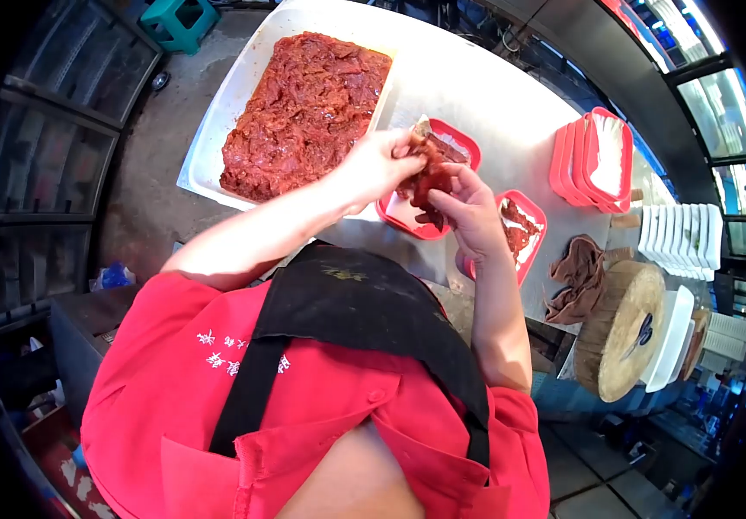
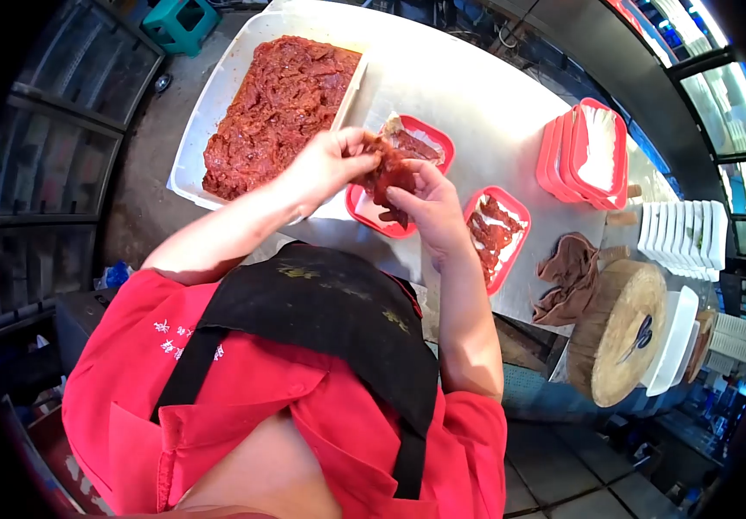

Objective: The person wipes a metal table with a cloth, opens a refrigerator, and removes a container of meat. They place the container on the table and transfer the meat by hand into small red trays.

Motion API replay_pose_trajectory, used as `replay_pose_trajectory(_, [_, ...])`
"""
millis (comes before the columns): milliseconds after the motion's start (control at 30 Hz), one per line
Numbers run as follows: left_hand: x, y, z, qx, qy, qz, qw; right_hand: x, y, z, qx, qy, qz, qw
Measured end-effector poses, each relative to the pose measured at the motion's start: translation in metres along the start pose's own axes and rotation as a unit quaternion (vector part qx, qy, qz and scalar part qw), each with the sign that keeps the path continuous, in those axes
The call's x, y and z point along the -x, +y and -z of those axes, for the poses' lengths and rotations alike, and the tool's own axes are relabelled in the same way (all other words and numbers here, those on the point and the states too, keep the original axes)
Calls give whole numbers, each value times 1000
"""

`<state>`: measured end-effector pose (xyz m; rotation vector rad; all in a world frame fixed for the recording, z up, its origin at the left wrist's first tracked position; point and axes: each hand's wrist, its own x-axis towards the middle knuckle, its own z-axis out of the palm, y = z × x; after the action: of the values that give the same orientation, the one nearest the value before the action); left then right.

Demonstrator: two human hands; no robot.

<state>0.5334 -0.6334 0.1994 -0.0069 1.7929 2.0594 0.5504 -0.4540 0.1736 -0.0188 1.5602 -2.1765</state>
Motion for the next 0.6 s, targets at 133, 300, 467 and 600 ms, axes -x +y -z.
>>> replay_pose_trajectory(133, [7, -43, -6, -364, 60, -159, 916, -2, 13, -6, 371, 55, -13, 927])
replay_pose_trajectory(300, [17, -41, -14, -560, 51, -175, 808, 6, 14, -10, 535, 33, 22, 844])
replay_pose_trajectory(467, [14, -39, -12, -640, 92, -220, 731, 27, 6, 4, 536, 140, 197, 809])
replay_pose_trajectory(600, [10, -43, -13, -618, 82, -273, 732, 32, 15, 35, 469, 251, 27, 846])
